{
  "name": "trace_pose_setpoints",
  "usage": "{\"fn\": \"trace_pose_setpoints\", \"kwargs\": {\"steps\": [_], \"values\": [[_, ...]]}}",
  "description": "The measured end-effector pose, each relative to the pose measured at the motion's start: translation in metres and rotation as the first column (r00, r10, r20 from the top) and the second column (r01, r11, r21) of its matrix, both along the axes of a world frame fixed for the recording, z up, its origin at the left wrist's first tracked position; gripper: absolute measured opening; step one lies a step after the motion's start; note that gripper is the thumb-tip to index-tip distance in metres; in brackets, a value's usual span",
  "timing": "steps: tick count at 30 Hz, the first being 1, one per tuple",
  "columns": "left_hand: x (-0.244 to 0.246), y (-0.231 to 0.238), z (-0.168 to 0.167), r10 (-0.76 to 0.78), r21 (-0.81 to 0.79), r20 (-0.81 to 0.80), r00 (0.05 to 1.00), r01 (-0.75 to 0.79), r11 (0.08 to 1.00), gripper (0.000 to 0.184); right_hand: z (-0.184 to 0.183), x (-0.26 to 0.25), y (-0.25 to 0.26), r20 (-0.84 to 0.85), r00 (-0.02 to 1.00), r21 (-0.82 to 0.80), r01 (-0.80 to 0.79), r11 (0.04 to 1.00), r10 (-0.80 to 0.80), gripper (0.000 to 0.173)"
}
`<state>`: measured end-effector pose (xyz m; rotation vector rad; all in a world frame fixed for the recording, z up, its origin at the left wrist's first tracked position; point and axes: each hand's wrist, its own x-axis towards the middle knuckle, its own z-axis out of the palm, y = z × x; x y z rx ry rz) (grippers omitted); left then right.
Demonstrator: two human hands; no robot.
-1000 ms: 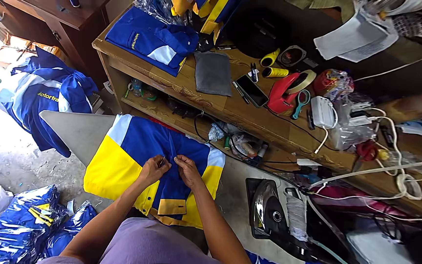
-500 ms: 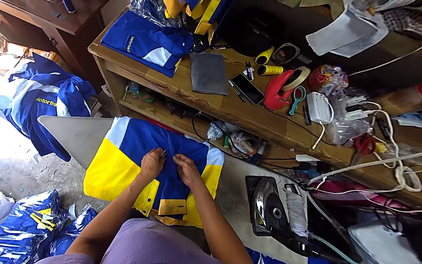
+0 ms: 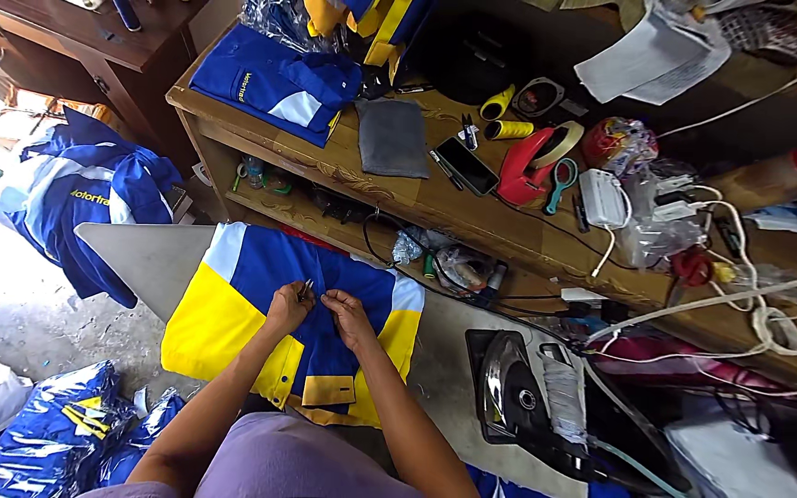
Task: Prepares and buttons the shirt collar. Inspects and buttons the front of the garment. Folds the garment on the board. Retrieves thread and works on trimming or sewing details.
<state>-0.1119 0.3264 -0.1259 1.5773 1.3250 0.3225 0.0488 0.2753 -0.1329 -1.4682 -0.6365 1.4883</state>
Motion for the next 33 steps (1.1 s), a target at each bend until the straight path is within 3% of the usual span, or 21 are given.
{"fn": "trace_pose_setpoints", "kwargs": {"steps": [3, 9, 15, 21, 23, 26, 29, 33], "values": [[-0.007, 0.003, -0.005, 0.084, -0.078, 0.181, 0.98, -0.071, 0.994, 0.015, -0.002, -0.003, 0.001, 0.077, 0.997, 0.026, -0.022, 0.999, 0.02, 0.009], [-0.011, 0.001, -0.002, 0.17, -0.15, 0.281, 0.944, -0.132, 0.98, 0.01, -0.004, -0.004, 0.002, 0.11, 0.994, 0.052, -0.013, 0.999, 0.007, 0.01], [-0.008, 0.002, 0.0, 0.145, -0.09, 0.2, 0.969, -0.129, 0.988, 0.011, -0.005, -0.006, 0.002, 0.166, 0.986, 0.097, -0.035, 0.995, 0.019, 0.009], [-0.002, -0.001, 0.008, 0.075, -0.003, 0.076, 0.994, -0.076, 0.997, 0.015, 0.0, 0.002, 0.001, 0.425, 0.896, 0.124, -0.2, 0.972, 0.13, 0.016], [-0.004, 0.0, 0.005, 0.079, -0.005, 0.101, 0.992, -0.079, 0.997, 0.015, 0.007, 0.01, 0.004, 0.48, 0.845, 0.095, -0.32, 0.943, 0.238, 0.021], [-0.007, 0.002, 0.001, 0.077, -0.022, 0.144, 0.987, -0.074, 0.997, 0.014, 0.017, 0.018, 0.011, 0.435, 0.829, 0.054, -0.413, 0.909, 0.351, 0.02], [-0.007, 0.003, -0.001, 0.061, -0.024, 0.166, 0.984, -0.058, 0.998, 0.014, 0.015, 0.018, 0.017, 0.424, 0.836, 0.03, -0.397, 0.917, 0.348, 0.015], [-0.008, 0.004, -0.001, 0.06, -0.005, 0.198, 0.978, -0.061, 0.998, 0.021, 0.018, 0.008, 0.02, 0.59, 0.748, 0.009, -0.381, 0.925, 0.303, 0.017]]}}
